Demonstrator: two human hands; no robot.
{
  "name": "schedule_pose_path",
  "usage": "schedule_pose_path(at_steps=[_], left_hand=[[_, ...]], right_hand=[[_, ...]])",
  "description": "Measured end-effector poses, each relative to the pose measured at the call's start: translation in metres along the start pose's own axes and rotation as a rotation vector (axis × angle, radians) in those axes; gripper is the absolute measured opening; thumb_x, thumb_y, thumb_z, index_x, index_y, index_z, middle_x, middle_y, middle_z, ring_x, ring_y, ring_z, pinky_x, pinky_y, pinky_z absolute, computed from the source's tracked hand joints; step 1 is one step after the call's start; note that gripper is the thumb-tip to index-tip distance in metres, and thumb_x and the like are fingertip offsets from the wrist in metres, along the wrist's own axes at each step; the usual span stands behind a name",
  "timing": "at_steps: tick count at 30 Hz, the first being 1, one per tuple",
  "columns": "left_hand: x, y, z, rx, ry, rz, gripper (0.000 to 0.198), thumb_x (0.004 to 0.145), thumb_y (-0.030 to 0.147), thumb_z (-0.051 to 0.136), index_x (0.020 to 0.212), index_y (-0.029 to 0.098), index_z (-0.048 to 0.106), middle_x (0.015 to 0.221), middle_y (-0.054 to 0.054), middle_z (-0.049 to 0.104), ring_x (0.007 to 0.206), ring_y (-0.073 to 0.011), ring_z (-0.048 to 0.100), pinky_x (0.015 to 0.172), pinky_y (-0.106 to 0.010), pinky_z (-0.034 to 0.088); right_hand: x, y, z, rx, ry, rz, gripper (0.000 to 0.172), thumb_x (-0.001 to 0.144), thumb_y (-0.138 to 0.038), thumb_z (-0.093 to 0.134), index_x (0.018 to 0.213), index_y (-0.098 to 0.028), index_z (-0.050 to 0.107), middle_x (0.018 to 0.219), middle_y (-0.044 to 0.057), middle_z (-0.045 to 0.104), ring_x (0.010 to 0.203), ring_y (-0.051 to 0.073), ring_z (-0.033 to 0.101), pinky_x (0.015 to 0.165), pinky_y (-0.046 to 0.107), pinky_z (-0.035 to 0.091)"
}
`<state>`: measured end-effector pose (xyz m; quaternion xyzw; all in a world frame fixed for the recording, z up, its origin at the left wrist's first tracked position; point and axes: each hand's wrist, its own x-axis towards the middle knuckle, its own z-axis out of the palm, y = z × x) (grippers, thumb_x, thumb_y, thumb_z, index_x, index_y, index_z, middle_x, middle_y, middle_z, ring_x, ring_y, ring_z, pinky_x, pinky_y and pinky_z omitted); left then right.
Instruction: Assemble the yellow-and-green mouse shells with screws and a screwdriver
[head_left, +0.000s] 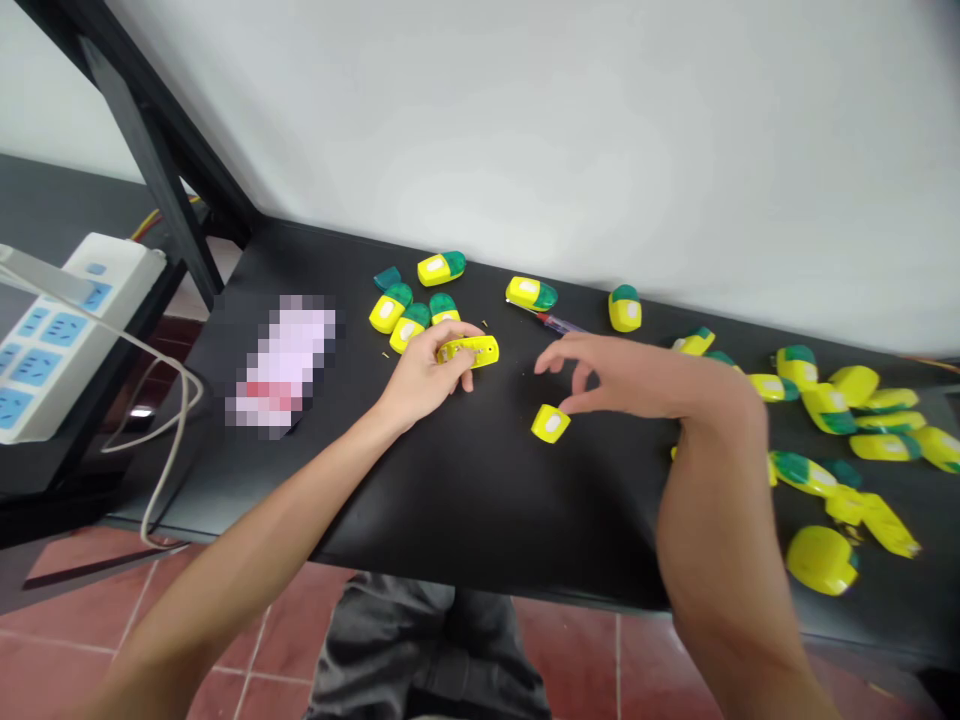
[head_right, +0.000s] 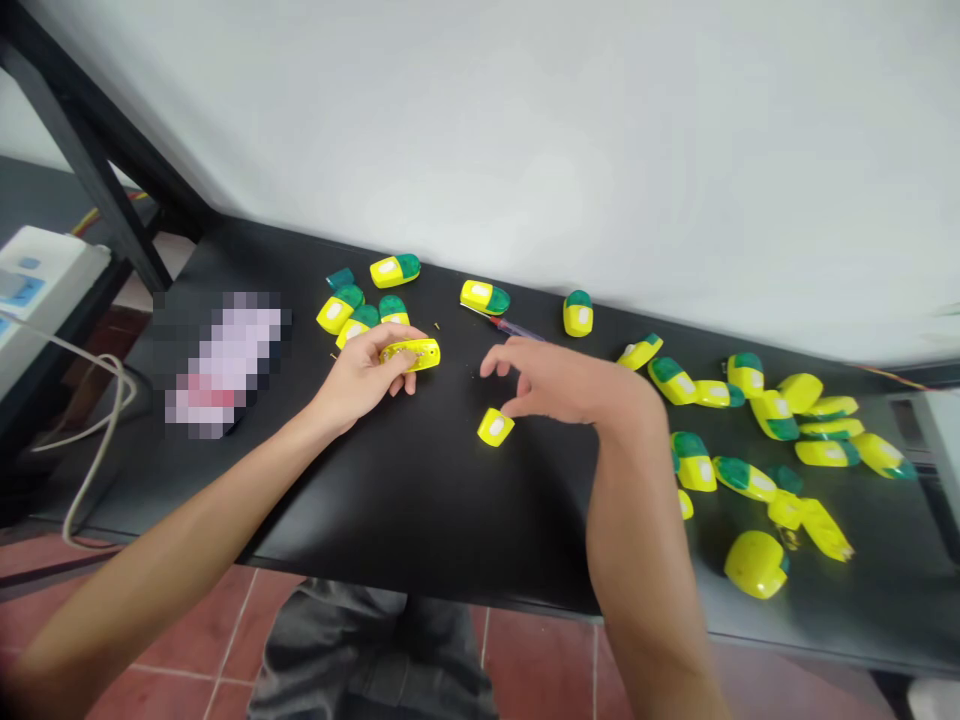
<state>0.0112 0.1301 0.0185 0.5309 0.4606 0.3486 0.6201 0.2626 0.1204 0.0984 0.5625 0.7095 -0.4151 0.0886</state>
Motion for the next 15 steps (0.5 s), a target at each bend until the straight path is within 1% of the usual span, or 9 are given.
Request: schedule_pose_path(at_steps=[2,4,5,6,9,11,12,14,15], left_hand=[[0.000,0.000,0.000,-0.005,0.003,-0.001,0.022,0.090,0.012,0.062,0.110,0.015,0.070,0.061,0.004,0.063,0.048,-0.0082,0.056,0.049,-0.020,0.040],[0.000,0.000,0.000,-0.009,-0.003,0.008,0.023,0.090,0.011,0.061,0.111,0.015,0.071,0.062,0.004,0.063,0.049,-0.0082,0.058,0.049,-0.019,0.040],[0.000,0.000,0.000,-0.004,-0.010,0.015,0.023,0.090,0.011,0.061,0.110,0.015,0.071,0.061,0.004,0.063,0.050,-0.0082,0.058,0.049,-0.019,0.040],[0.000,0.001,0.000,0.001,-0.018,0.023,0.022,0.090,0.011,0.061,0.109,0.015,0.070,0.060,0.004,0.063,0.050,-0.0081,0.058,0.049,-0.019,0.040],[0.000,0.001,0.001,0.016,-0.035,0.035,0.019,0.091,0.012,0.061,0.108,0.015,0.069,0.059,0.005,0.063,0.047,-0.0079,0.056,0.048,-0.019,0.039],[0.000,0.000,0.002,0.026,-0.036,0.041,0.019,0.091,0.011,0.060,0.108,0.015,0.068,0.056,0.005,0.062,0.045,-0.0076,0.054,0.048,-0.019,0.039],[0.001,0.000,0.002,0.032,-0.034,0.048,0.019,0.091,0.011,0.060,0.107,0.015,0.068,0.054,0.006,0.061,0.045,-0.0074,0.053,0.048,-0.019,0.038],[0.002,-0.002,0.003,0.036,-0.036,0.069,0.019,0.091,0.010,0.059,0.106,0.015,0.068,0.055,0.006,0.061,0.045,-0.0071,0.054,0.048,-0.018,0.039],[0.003,-0.002,0.003,0.036,-0.039,0.079,0.019,0.091,0.009,0.059,0.106,0.015,0.068,0.056,0.006,0.061,0.046,-0.0071,0.055,0.049,-0.018,0.039]], right_hand=[[0.001,0.006,0.013,-0.003,-0.056,-0.064,0.035,0.078,-0.031,0.073,0.112,-0.028,0.072,0.121,0.007,0.065,0.090,0.022,0.069,0.076,0.036,0.055],[0.001,0.013,0.026,0.008,-0.048,-0.117,0.020,0.083,-0.033,0.069,0.101,-0.026,0.073,0.120,0.007,0.062,0.089,0.020,0.067,0.080,0.037,0.056],[0.000,0.017,0.031,0.025,-0.024,-0.135,0.017,0.086,-0.036,0.067,0.098,-0.025,0.073,0.117,0.007,0.062,0.088,0.020,0.066,0.079,0.038,0.056],[-0.001,0.019,0.035,0.050,0.013,-0.149,0.018,0.088,-0.038,0.066,0.097,-0.025,0.072,0.115,0.007,0.062,0.085,0.019,0.065,0.078,0.037,0.056],[-0.009,0.018,0.044,0.130,0.186,-0.179,0.021,0.093,-0.041,0.064,0.100,-0.023,0.070,0.106,0.007,0.062,0.078,0.018,0.062,0.073,0.037,0.056],[-0.017,0.005,0.052,0.136,0.295,-0.210,0.020,0.095,-0.039,0.064,0.104,-0.022,0.070,0.106,0.007,0.063,0.077,0.017,0.062,0.074,0.037,0.056],[-0.021,-0.005,0.058,0.121,0.323,-0.236,0.019,0.096,-0.037,0.065,0.108,-0.022,0.070,0.108,0.007,0.064,0.080,0.018,0.063,0.077,0.038,0.057],[-0.028,-0.029,0.076,0.105,0.313,-0.327,0.023,0.098,-0.032,0.068,0.119,-0.022,0.069,0.121,0.009,0.065,0.094,0.020,0.067,0.087,0.039,0.060],[-0.030,-0.042,0.087,0.091,0.303,-0.393,0.027,0.098,-0.029,0.070,0.124,-0.022,0.068,0.127,0.009,0.065,0.106,0.022,0.067,0.095,0.041,0.059]])
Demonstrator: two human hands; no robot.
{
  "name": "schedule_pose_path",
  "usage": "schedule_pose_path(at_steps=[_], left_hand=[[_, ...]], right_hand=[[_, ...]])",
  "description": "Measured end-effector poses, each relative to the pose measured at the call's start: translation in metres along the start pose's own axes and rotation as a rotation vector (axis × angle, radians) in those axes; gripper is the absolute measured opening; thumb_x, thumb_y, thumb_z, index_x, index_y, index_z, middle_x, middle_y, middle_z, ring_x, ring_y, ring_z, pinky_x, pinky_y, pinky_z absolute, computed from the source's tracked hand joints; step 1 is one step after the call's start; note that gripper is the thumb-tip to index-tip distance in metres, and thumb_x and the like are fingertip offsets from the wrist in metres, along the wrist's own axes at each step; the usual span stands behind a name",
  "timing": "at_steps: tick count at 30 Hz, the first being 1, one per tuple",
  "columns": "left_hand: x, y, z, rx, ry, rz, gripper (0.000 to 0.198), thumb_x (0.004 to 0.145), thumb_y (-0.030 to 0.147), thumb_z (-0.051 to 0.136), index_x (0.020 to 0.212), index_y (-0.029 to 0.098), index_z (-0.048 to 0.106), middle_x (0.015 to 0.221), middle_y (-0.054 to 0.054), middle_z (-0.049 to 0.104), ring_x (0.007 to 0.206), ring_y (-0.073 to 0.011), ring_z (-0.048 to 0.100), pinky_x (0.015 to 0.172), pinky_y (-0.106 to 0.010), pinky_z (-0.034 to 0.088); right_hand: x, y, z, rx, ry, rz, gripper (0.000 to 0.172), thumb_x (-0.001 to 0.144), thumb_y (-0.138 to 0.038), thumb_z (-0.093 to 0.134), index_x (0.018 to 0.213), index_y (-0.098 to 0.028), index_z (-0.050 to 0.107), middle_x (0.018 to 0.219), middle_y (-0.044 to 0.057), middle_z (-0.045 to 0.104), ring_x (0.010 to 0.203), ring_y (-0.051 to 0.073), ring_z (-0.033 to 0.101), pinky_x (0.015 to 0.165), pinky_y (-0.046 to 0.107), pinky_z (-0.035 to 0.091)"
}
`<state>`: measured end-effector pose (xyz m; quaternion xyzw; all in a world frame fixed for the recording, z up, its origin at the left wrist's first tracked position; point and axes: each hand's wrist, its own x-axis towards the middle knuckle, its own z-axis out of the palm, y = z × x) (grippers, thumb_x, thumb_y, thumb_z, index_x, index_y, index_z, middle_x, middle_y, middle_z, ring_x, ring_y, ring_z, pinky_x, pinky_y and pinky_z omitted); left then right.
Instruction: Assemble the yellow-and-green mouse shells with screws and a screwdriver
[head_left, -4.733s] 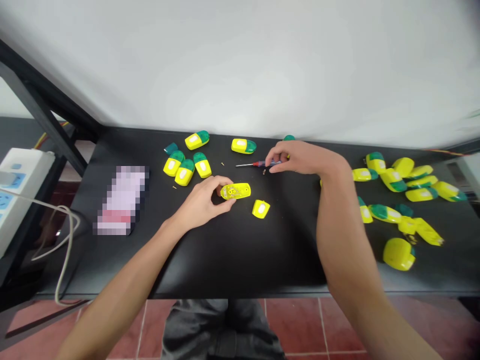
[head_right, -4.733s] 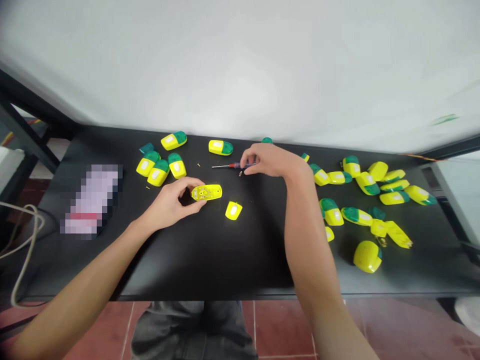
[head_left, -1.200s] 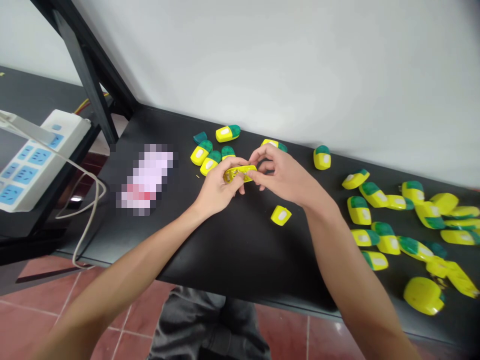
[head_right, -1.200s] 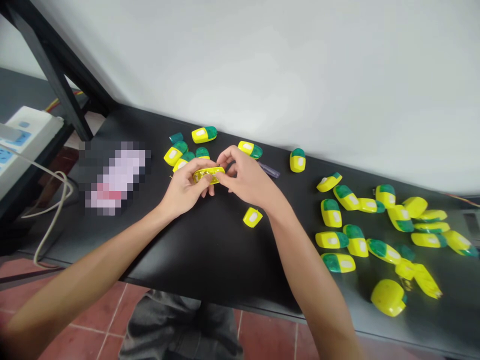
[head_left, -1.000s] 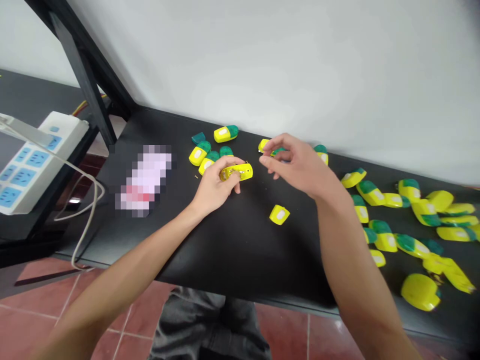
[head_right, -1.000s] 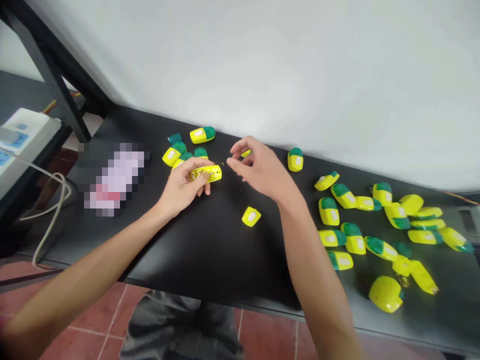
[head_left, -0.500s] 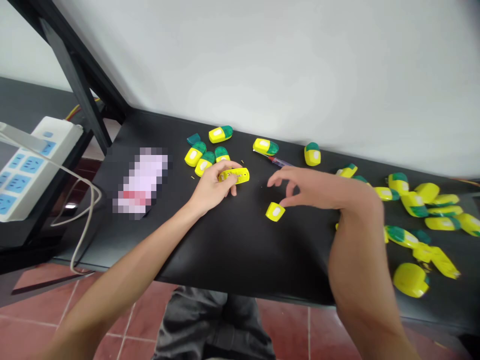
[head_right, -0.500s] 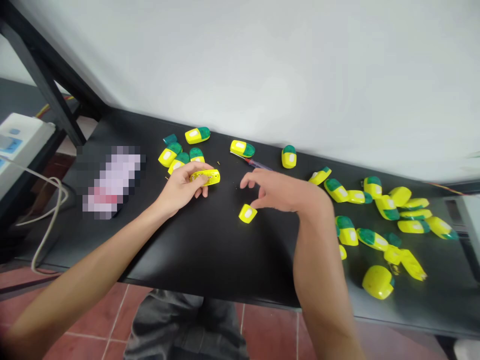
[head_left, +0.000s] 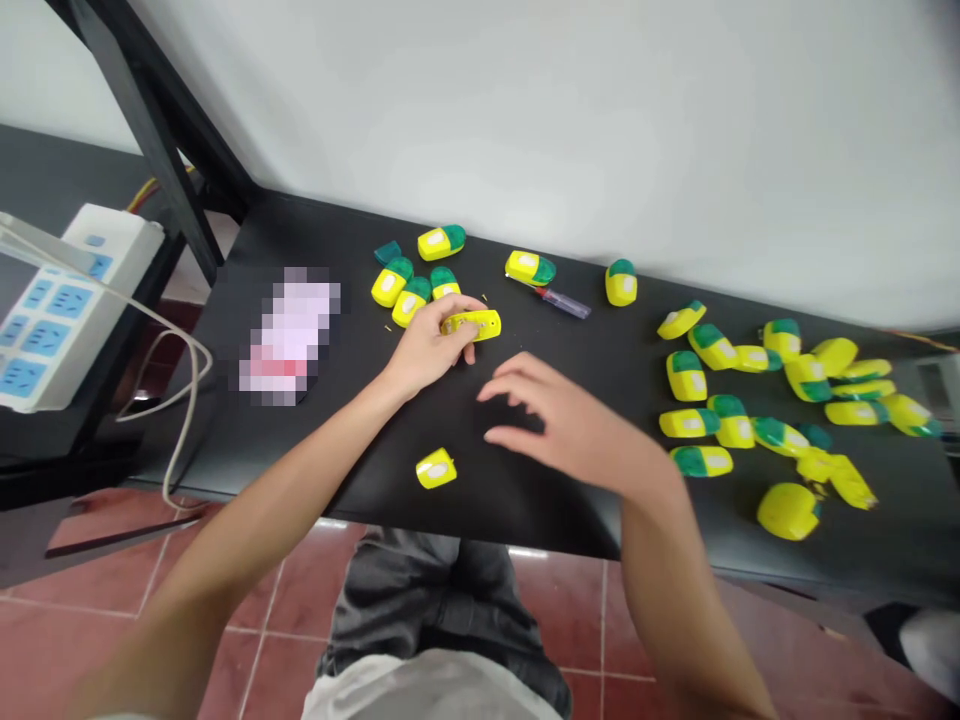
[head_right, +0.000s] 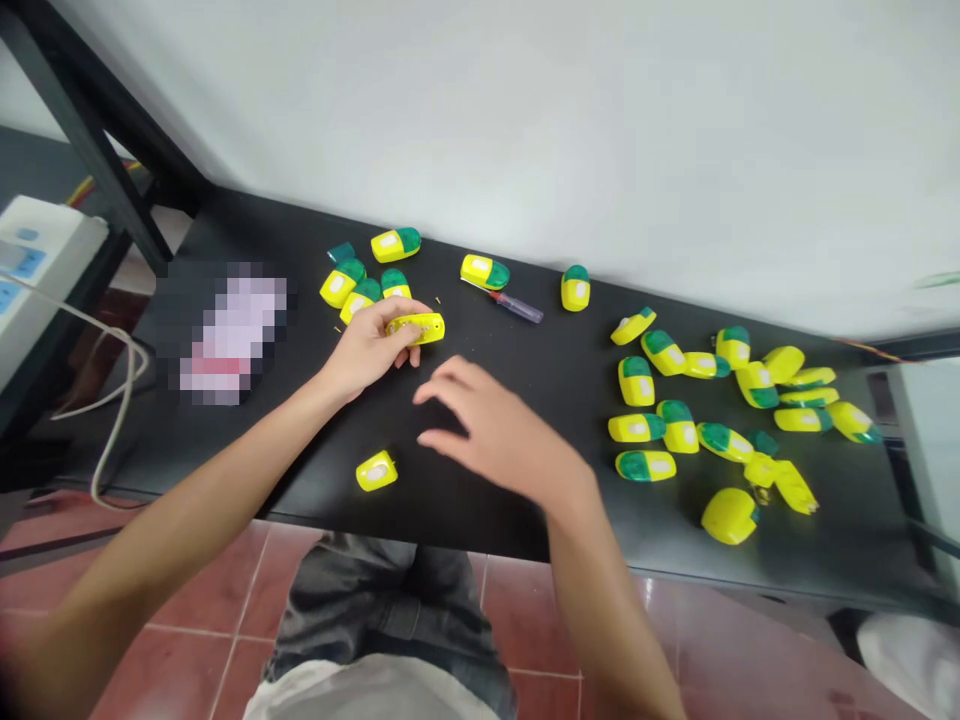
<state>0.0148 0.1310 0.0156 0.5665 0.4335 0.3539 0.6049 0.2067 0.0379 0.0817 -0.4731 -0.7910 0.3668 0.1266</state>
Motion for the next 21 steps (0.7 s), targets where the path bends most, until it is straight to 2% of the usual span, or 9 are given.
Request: schedule_pose_path(at_steps=[2,4,6,8,11,12,15,18,21], left_hand=[[0.001,-0.001,0.000,0.000,-0.014,0.022,0.020,0.091,0.008,0.058,0.106,0.014,0.068,0.057,0.006,0.062,0.048,-0.0073,0.058,0.049,-0.018,0.040],[0.001,-0.002,0.001,-0.006,-0.021,0.043,0.020,0.090,0.007,0.057,0.106,0.014,0.067,0.060,0.006,0.063,0.049,-0.0070,0.059,0.049,-0.018,0.040],[0.001,-0.003,0.001,-0.017,-0.016,0.054,0.020,0.089,0.006,0.056,0.105,0.014,0.067,0.062,0.006,0.064,0.048,-0.0065,0.059,0.048,-0.018,0.039],[0.001,-0.004,0.002,-0.021,-0.011,0.050,0.021,0.089,0.006,0.056,0.105,0.014,0.066,0.059,0.007,0.062,0.046,-0.0065,0.057,0.047,-0.018,0.039],[0.001,-0.002,0.003,-0.038,-0.012,0.044,0.020,0.088,0.005,0.055,0.102,0.015,0.065,0.057,0.008,0.060,0.046,-0.0066,0.057,0.050,-0.018,0.042],[0.001,-0.001,0.003,-0.047,-0.006,0.045,0.018,0.088,0.005,0.056,0.100,0.015,0.065,0.059,0.008,0.062,0.047,-0.0064,0.058,0.051,-0.018,0.043],[0.000,0.001,0.002,-0.034,-0.001,0.027,0.017,0.088,0.006,0.056,0.100,0.015,0.065,0.059,0.007,0.062,0.046,-0.0067,0.056,0.051,-0.019,0.042],[-0.002,0.002,0.000,0.015,-0.021,-0.007,0.020,0.090,0.010,0.057,0.106,0.015,0.067,0.053,0.007,0.060,0.045,-0.0081,0.053,0.050,-0.020,0.040],[-0.003,0.002,-0.002,0.031,-0.032,-0.014,0.021,0.091,0.014,0.058,0.110,0.015,0.068,0.056,0.006,0.063,0.047,-0.0089,0.055,0.051,-0.021,0.041]], right_hand=[[0.000,-0.022,0.025,-0.033,-0.061,-0.147,0.037,0.097,-0.025,0.074,0.133,-0.023,0.065,0.137,0.010,0.065,0.124,0.027,0.061,0.109,0.047,0.055],[0.001,-0.034,0.047,-0.088,-0.129,-0.219,0.038,0.098,-0.020,0.072,0.136,-0.022,0.065,0.142,0.011,0.065,0.125,0.028,0.059,0.108,0.050,0.056],[0.005,-0.034,0.060,-0.128,-0.170,-0.212,0.030,0.101,-0.015,0.065,0.130,-0.020,0.068,0.135,0.012,0.069,0.119,0.028,0.061,0.102,0.050,0.058],[0.009,-0.023,0.060,-0.065,-0.167,-0.184,0.026,0.104,-0.014,0.058,0.127,-0.018,0.070,0.125,0.012,0.071,0.113,0.026,0.062,0.100,0.049,0.058],[0.018,0.003,0.040,0.181,-0.033,-0.113,0.030,0.106,-0.023,0.058,0.133,-0.022,0.070,0.119,0.010,0.071,0.108,0.023,0.066,0.099,0.044,0.058],[0.021,0.012,0.030,0.281,0.034,-0.078,0.030,0.104,-0.029,0.062,0.132,-0.025,0.071,0.119,0.008,0.070,0.102,0.021,0.067,0.096,0.041,0.059],[0.033,0.038,0.007,0.616,0.256,0.019,0.042,0.096,-0.044,0.072,0.136,-0.030,0.071,0.120,0.006,0.071,0.105,0.021,0.067,0.094,0.038,0.060],[0.044,0.059,0.001,0.887,0.452,0.099,0.049,0.086,-0.050,0.080,0.132,-0.035,0.072,0.119,0.002,0.071,0.104,0.020,0.066,0.091,0.035,0.060],[0.048,0.075,0.006,1.003,0.533,0.166,0.049,0.079,-0.053,0.082,0.124,-0.037,0.071,0.116,0.000,0.071,0.102,0.019,0.068,0.094,0.037,0.061]])
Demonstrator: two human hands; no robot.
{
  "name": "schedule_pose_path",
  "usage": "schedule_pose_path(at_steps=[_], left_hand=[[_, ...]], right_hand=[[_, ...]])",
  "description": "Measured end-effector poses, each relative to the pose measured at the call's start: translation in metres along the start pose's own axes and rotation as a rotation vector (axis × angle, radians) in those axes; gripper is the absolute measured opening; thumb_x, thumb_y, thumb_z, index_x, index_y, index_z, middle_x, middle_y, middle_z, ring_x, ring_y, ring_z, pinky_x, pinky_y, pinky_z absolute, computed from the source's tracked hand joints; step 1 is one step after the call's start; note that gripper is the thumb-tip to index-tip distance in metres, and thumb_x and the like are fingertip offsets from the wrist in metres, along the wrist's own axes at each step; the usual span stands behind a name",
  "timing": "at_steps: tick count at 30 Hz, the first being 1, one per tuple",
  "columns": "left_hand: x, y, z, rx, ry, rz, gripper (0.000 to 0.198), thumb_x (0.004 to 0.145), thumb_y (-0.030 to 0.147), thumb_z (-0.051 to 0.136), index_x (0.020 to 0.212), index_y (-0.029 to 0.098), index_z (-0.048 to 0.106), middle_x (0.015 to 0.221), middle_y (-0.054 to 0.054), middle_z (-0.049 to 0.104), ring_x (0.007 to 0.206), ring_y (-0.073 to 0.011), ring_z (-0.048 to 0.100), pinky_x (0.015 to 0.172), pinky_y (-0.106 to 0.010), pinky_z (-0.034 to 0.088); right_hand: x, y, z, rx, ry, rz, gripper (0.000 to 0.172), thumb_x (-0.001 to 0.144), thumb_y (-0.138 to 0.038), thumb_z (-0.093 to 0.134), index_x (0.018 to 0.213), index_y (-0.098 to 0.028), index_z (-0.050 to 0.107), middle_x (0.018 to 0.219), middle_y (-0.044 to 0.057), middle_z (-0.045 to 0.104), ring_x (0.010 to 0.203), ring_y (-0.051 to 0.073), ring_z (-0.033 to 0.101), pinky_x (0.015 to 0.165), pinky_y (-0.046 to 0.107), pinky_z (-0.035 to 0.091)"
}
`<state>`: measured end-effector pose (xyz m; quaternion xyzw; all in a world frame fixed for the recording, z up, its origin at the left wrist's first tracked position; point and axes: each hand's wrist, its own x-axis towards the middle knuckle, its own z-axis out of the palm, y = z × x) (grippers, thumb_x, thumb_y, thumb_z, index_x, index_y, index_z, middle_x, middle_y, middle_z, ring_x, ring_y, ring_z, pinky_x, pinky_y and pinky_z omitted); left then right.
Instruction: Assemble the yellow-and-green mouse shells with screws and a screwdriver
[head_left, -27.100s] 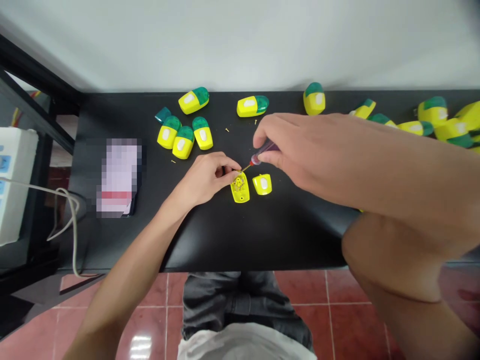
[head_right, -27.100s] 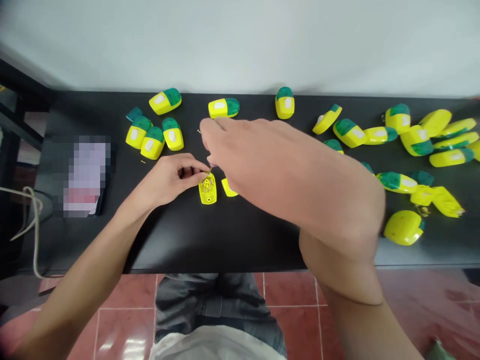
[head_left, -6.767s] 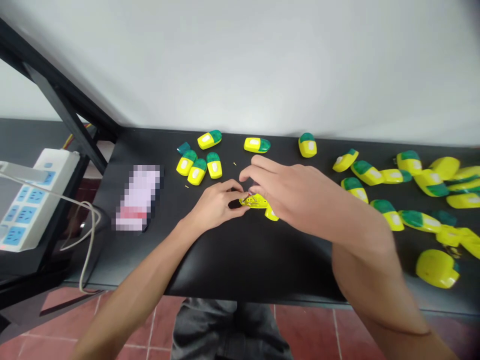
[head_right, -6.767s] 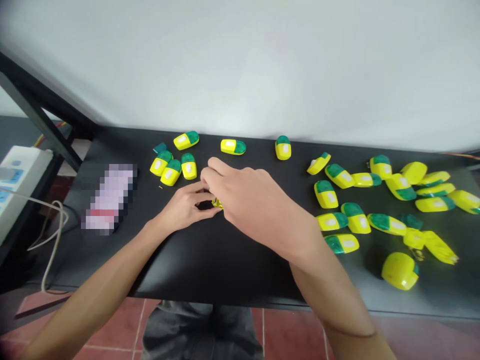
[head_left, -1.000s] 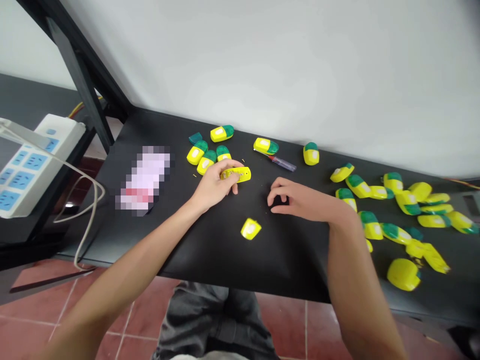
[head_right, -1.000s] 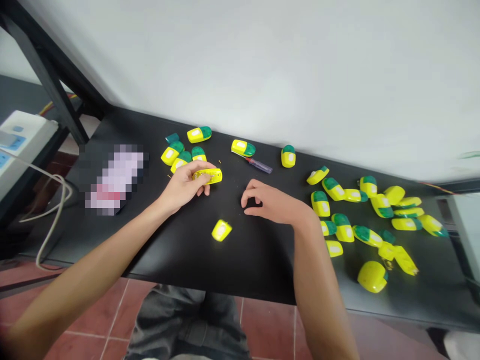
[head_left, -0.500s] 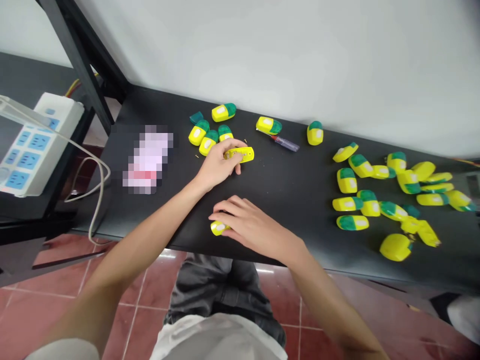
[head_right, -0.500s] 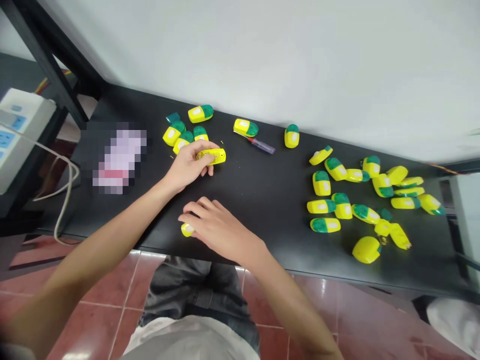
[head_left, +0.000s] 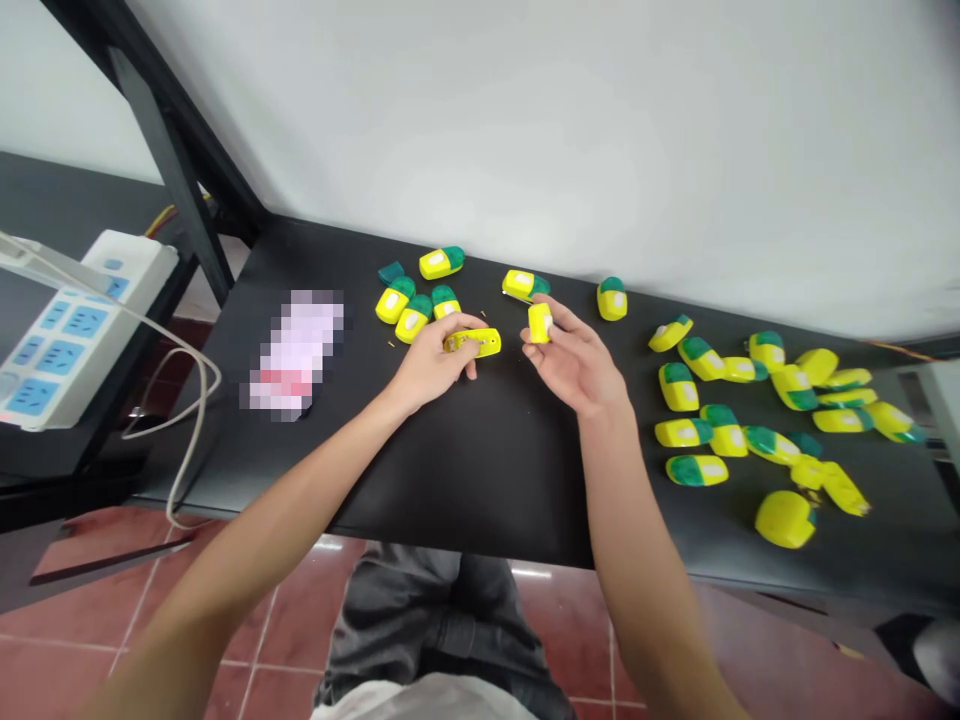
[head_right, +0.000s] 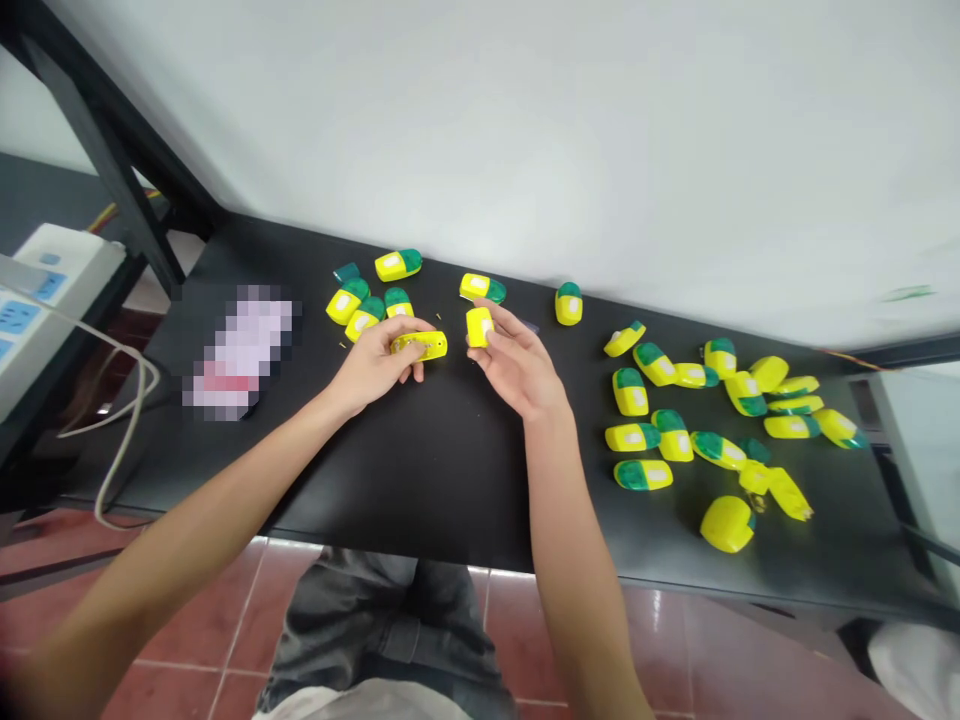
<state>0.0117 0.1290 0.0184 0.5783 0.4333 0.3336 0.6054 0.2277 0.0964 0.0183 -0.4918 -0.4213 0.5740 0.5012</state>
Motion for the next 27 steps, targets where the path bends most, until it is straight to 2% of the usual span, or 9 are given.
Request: schedule_pose_path(at_steps=[4,9,12,15,17,22,27], left_hand=[[0.001,-0.001,-0.001,0.008,-0.006,0.009,0.018,0.091,0.017,0.060,0.108,0.016,0.067,0.057,0.005,0.063,0.049,-0.0091,0.056,0.051,-0.021,0.040],[0.002,-0.002,-0.001,0.043,-0.008,0.015,0.020,0.091,0.019,0.061,0.109,0.016,0.068,0.058,0.005,0.064,0.048,-0.0088,0.053,0.051,-0.021,0.040],[0.002,0.000,-0.002,0.049,-0.008,0.011,0.019,0.092,0.019,0.061,0.109,0.016,0.068,0.058,0.005,0.064,0.048,-0.0087,0.053,0.051,-0.021,0.040],[0.001,0.002,-0.002,0.055,-0.015,0.010,0.018,0.092,0.018,0.061,0.108,0.016,0.068,0.058,0.004,0.065,0.049,-0.0086,0.053,0.051,-0.021,0.041],[0.001,0.003,-0.002,0.056,-0.023,0.003,0.018,0.092,0.018,0.061,0.109,0.016,0.068,0.058,0.004,0.065,0.048,-0.0084,0.053,0.051,-0.021,0.041],[0.002,0.006,-0.001,0.009,-0.031,-0.020,0.017,0.093,0.019,0.064,0.108,0.014,0.070,0.061,0.003,0.066,0.049,-0.0080,0.054,0.050,-0.020,0.041],[0.000,0.008,-0.002,-0.078,-0.067,-0.101,0.020,0.094,0.015,0.063,0.109,0.013,0.075,0.060,0.000,0.067,0.051,-0.0094,0.059,0.052,-0.020,0.045]], right_hand=[[0.003,0.010,-0.009,0.065,0.045,0.059,0.044,0.075,-0.057,0.084,0.109,-0.033,0.070,0.119,0.001,0.073,0.098,0.019,0.070,0.094,0.039,0.063],[0.005,0.014,-0.014,0.167,0.025,0.048,0.050,0.072,-0.048,0.090,0.118,-0.039,0.073,0.114,-0.005,0.075,0.098,0.015,0.071,0.101,0.036,0.062],[0.004,0.013,-0.014,0.137,-0.027,0.033,0.046,0.076,-0.047,0.090,0.119,-0.037,0.076,0.113,-0.003,0.076,0.106,0.016,0.073,0.110,0.040,0.059],[0.003,0.010,-0.013,0.073,-0.062,0.019,0.047,0.077,-0.046,0.091,0.120,-0.034,0.078,0.120,-0.001,0.078,0.114,0.020,0.073,0.117,0.046,0.055],[0.002,0.009,-0.011,0.046,-0.043,0.010,0.045,0.074,-0.046,0.094,0.115,-0.032,0.080,0.122,0.001,0.079,0.113,0.021,0.074,0.116,0.048,0.056],[0.002,0.009,-0.005,0.065,-0.017,0.002,0.041,0.069,-0.046,0.098,0.104,-0.030,0.084,0.112,0.002,0.082,0.103,0.021,0.075,0.108,0.046,0.061],[0.003,0.008,-0.002,0.030,0.009,-0.038,0.036,0.072,-0.046,0.096,0.102,-0.030,0.084,0.118,0.002,0.081,0.109,0.022,0.075,0.108,0.046,0.062]])
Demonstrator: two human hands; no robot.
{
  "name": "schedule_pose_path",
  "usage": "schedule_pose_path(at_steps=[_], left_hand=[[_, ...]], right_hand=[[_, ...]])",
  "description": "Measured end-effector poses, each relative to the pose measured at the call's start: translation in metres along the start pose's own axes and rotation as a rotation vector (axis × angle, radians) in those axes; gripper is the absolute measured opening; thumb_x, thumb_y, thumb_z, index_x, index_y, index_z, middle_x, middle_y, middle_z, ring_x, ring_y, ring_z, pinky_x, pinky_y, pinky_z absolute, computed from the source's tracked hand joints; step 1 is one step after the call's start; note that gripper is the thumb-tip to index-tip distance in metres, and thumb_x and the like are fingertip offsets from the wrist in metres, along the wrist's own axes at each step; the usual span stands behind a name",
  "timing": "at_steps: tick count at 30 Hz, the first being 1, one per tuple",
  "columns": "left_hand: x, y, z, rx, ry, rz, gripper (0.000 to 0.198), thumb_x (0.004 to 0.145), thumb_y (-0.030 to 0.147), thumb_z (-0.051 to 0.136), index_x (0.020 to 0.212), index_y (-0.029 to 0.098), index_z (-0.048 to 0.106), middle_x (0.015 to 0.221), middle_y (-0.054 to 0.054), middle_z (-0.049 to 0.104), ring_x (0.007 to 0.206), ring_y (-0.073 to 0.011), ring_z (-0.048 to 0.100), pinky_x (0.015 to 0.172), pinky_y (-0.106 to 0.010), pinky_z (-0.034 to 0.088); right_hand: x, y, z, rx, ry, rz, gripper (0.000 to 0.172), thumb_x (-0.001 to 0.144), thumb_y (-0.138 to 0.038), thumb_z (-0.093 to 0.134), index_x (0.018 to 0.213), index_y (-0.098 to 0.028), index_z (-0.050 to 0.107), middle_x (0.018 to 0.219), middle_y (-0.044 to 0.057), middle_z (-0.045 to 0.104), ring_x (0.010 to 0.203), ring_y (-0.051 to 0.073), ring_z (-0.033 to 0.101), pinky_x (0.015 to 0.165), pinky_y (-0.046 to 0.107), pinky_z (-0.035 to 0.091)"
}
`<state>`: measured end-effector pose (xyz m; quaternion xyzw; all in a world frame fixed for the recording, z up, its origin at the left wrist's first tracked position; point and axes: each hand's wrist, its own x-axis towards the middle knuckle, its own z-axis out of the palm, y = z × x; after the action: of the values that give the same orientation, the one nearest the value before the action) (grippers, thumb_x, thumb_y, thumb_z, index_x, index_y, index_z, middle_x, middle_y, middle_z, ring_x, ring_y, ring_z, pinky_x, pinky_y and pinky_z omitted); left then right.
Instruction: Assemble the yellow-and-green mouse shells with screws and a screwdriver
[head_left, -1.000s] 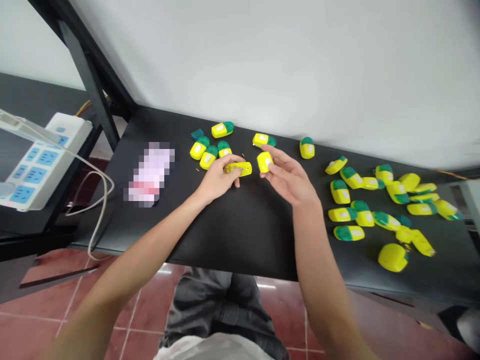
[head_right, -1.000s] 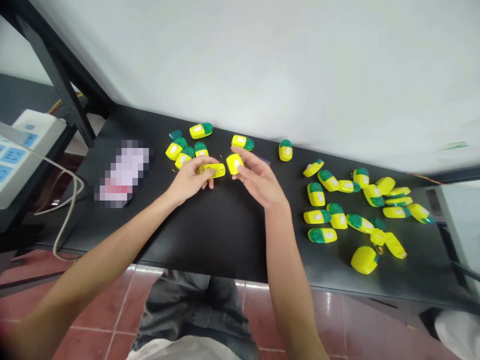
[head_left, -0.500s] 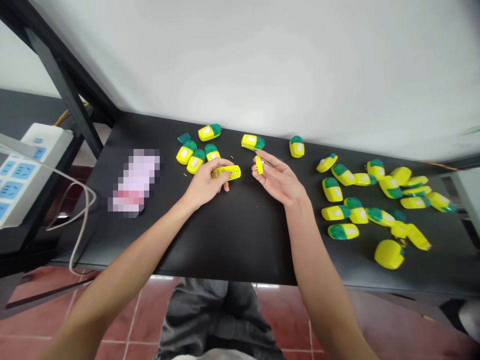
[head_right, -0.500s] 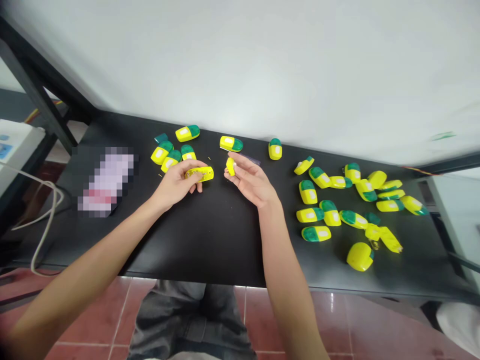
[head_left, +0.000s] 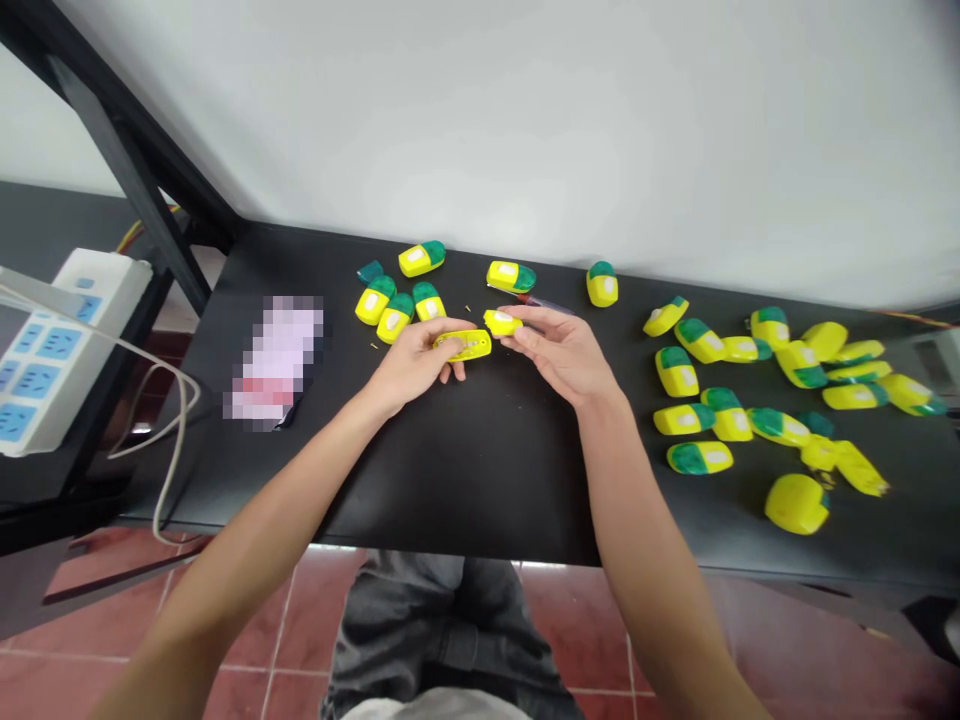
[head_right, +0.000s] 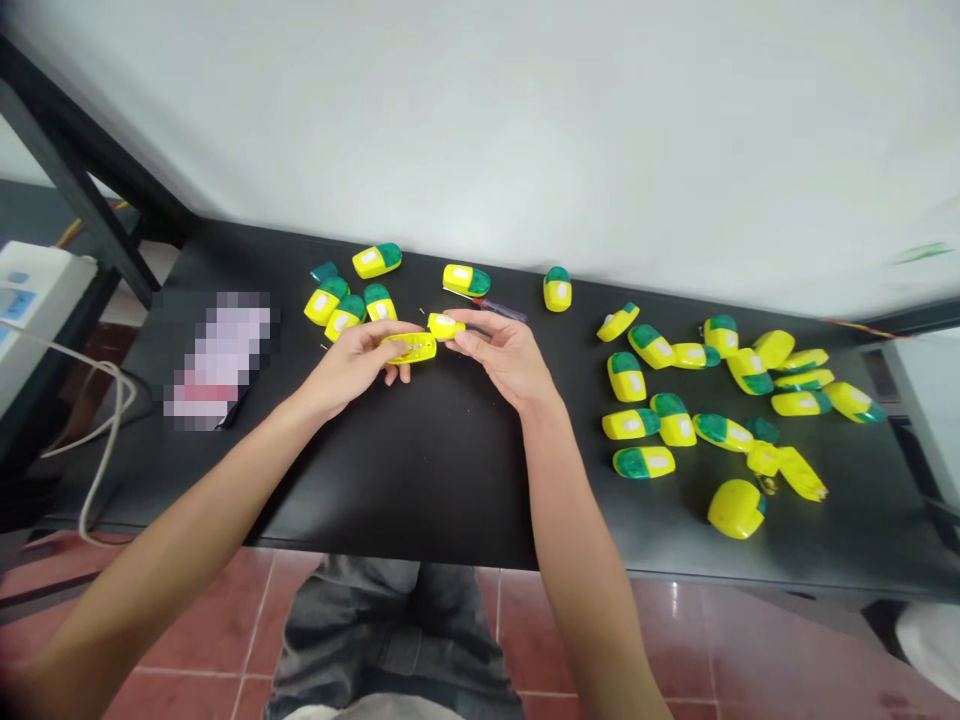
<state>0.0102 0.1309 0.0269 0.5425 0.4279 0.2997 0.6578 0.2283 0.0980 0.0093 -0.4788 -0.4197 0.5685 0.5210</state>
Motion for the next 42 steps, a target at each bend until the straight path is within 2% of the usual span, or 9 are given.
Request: schedule_pose_path(at_steps=[3,6,10,15,21,30,38,42], left_hand=[[0.000,0.002,-0.001,-0.074,-0.042,-0.073,0.021,0.096,0.012,0.061,0.110,0.011,0.076,0.063,-0.001,0.069,0.055,-0.0106,0.063,0.054,-0.020,0.046],[0.000,0.003,-0.001,-0.158,-0.049,-0.103,0.016,0.099,0.015,0.061,0.103,0.010,0.076,0.075,-0.005,0.073,0.059,-0.0113,0.067,0.053,-0.021,0.048],[0.000,0.005,0.000,-0.231,-0.074,-0.110,0.030,0.104,0.035,0.065,0.089,0.010,0.073,0.078,-0.007,0.072,0.060,-0.0118,0.068,0.052,-0.022,0.048],[0.000,0.006,0.000,-0.230,-0.081,-0.097,0.043,0.099,0.052,0.072,0.087,0.011,0.073,0.075,-0.006,0.070,0.061,-0.0114,0.066,0.053,-0.021,0.048],[0.001,0.003,-0.001,-0.219,-0.107,-0.056,0.039,0.095,0.050,0.078,0.088,0.011,0.075,0.080,-0.005,0.070,0.062,-0.0100,0.065,0.054,-0.022,0.048],[0.000,0.001,-0.004,-0.157,-0.103,-0.055,0.032,0.090,0.042,0.083,0.102,0.013,0.080,0.088,-0.005,0.072,0.066,-0.0097,0.067,0.057,-0.022,0.049],[-0.001,0.002,-0.002,-0.108,-0.099,-0.032,0.042,0.083,0.045,0.090,0.110,0.014,0.081,0.086,-0.005,0.073,0.067,-0.0103,0.066,0.057,-0.021,0.049],[0.000,0.000,-0.002,-0.068,-0.104,0.005,0.054,0.080,0.051,0.091,0.116,0.013,0.079,0.077,-0.002,0.071,0.066,-0.0107,0.064,0.058,-0.021,0.049]], right_hand=[[0.000,-0.002,0.002,-0.052,0.004,-0.034,0.036,0.072,-0.045,0.096,0.101,-0.029,0.083,0.114,0.001,0.082,0.109,0.022,0.075,0.106,0.046,0.062],[-0.001,-0.004,0.006,-0.080,-0.015,-0.098,0.037,0.071,-0.043,0.097,0.102,-0.029,0.081,0.111,0.000,0.082,0.111,0.022,0.075,0.109,0.045,0.060],[-0.003,-0.007,0.014,-0.128,-0.055,-0.122,0.041,0.070,-0.047,0.097,0.102,-0.029,0.079,0.116,0.001,0.082,0.116,0.023,0.074,0.114,0.046,0.056],[-0.003,-0.006,0.017,-0.156,-0.076,-0.117,0.046,0.068,-0.052,0.096,0.101,-0.027,0.077,0.118,0.003,0.081,0.117,0.024,0.073,0.114,0.048,0.055],[-0.001,-0.001,0.016,-0.142,-0.114,-0.099,0.044,0.070,-0.049,0.096,0.103,-0.026,0.078,0.118,0.004,0.080,0.116,0.024,0.073,0.114,0.048,0.054],[-0.003,-0.002,0.012,-0.129,-0.151,-0.064,0.047,0.069,-0.047,0.097,0.106,-0.027,0.077,0.118,0.003,0.080,0.112,0.023,0.074,0.115,0.049,0.054],[-0.002,-0.001,0.010,-0.129,-0.186,-0.071,0.043,0.072,-0.040,0.096,0.107,-0.025,0.078,0.118,0.004,0.080,0.114,0.023,0.073,0.112,0.047,0.055],[0.000,0.002,0.009,-0.063,-0.194,-0.060,0.043,0.070,-0.035,0.097,0.107,-0.025,0.079,0.120,0.004,0.080,0.114,0.023,0.074,0.111,0.046,0.057]])
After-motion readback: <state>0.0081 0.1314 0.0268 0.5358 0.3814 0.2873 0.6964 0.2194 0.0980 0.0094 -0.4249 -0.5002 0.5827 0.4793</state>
